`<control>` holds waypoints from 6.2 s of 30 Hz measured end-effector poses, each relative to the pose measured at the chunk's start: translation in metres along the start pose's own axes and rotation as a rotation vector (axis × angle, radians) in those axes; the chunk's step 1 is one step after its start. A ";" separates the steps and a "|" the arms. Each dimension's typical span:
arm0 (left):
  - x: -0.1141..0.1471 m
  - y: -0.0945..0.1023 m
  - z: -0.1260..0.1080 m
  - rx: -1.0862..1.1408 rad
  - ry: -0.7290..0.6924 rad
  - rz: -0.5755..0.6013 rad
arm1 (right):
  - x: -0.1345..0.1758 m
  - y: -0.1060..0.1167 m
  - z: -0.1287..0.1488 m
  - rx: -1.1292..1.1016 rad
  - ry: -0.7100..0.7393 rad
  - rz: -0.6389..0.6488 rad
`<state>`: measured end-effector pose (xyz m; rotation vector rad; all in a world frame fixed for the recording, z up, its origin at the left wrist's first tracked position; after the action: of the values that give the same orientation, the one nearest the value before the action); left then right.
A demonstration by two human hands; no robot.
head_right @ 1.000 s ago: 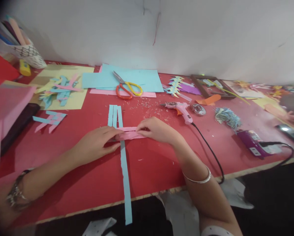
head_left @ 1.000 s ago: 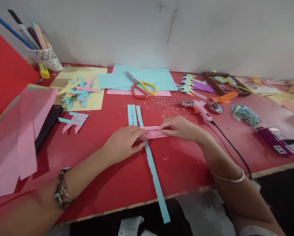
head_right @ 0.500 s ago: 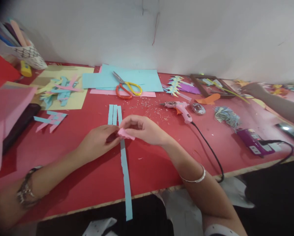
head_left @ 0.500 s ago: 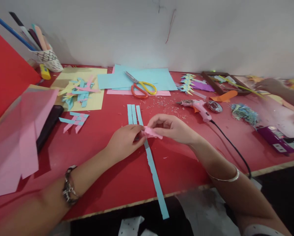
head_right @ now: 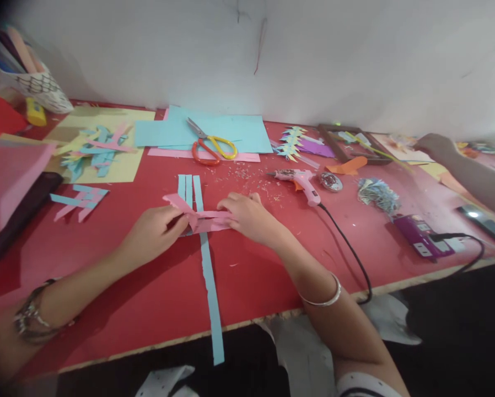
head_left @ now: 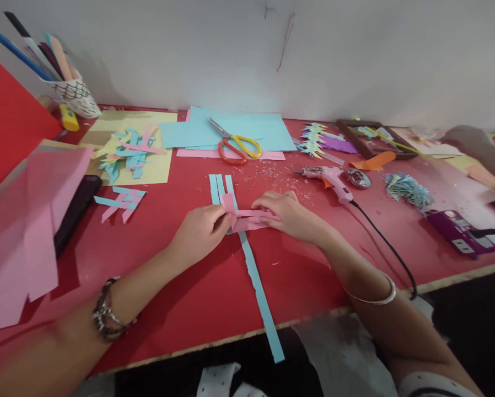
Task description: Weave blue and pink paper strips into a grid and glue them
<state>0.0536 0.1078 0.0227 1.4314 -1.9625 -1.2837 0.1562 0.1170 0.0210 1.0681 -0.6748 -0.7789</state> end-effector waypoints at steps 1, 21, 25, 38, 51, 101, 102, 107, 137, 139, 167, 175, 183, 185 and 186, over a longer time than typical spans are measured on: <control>0.000 0.001 0.000 -0.011 0.001 -0.008 | -0.001 0.001 0.000 0.015 -0.014 -0.013; -0.002 0.005 -0.002 0.051 -0.034 -0.075 | 0.006 0.030 0.021 0.228 0.105 -0.470; 0.000 0.006 -0.004 0.132 -0.121 -0.130 | 0.009 0.029 0.037 0.261 0.137 -0.508; 0.001 0.002 -0.008 0.176 -0.193 -0.079 | 0.008 0.039 0.035 0.075 0.177 -0.514; -0.003 -0.001 -0.004 0.299 -0.076 0.013 | 0.001 0.012 0.022 -0.387 0.264 -0.207; -0.004 -0.001 0.013 0.355 0.081 0.001 | 0.013 -0.014 0.073 0.006 0.476 -0.099; -0.004 -0.001 0.012 0.363 0.076 -0.001 | 0.012 -0.009 0.069 -0.033 0.461 -0.126; -0.004 0.000 0.014 0.358 0.072 -0.025 | 0.011 0.005 0.054 -0.280 0.435 -0.125; -0.002 -0.002 0.011 0.324 0.070 -0.014 | 0.002 0.014 0.024 -0.153 0.262 -0.271; -0.002 -0.003 0.010 0.323 0.062 -0.005 | 0.001 0.008 0.020 -0.107 0.235 -0.214; 0.002 -0.025 -0.023 -0.153 -0.106 0.063 | -0.023 0.001 -0.024 -0.086 0.032 -0.356; 0.003 -0.025 -0.027 -0.150 -0.148 0.067 | -0.023 0.008 -0.016 -0.317 0.069 -0.435; 0.005 -0.023 -0.027 -0.195 -0.153 0.032 | -0.022 0.003 -0.018 -0.258 -0.021 -0.439; 0.006 -0.022 -0.028 -0.226 -0.165 0.015 | -0.022 0.002 -0.017 -0.260 -0.018 -0.422; 0.007 -0.021 -0.030 -0.229 -0.192 0.006 | -0.022 0.002 -0.016 -0.263 -0.009 -0.411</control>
<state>0.0845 0.0871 0.0189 1.2306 -1.8609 -1.6373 0.1575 0.1436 0.0149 0.9711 -0.3475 -1.1930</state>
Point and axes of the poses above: each hand's wrist, its own x-axis away from the middle knuckle, its own y-axis out of the back of the hand, z = x × y, the point moved 10 cm from there along -x, towards the middle knuckle, and after that the axes turned 1 degree about -x, right-handed, at the moved point
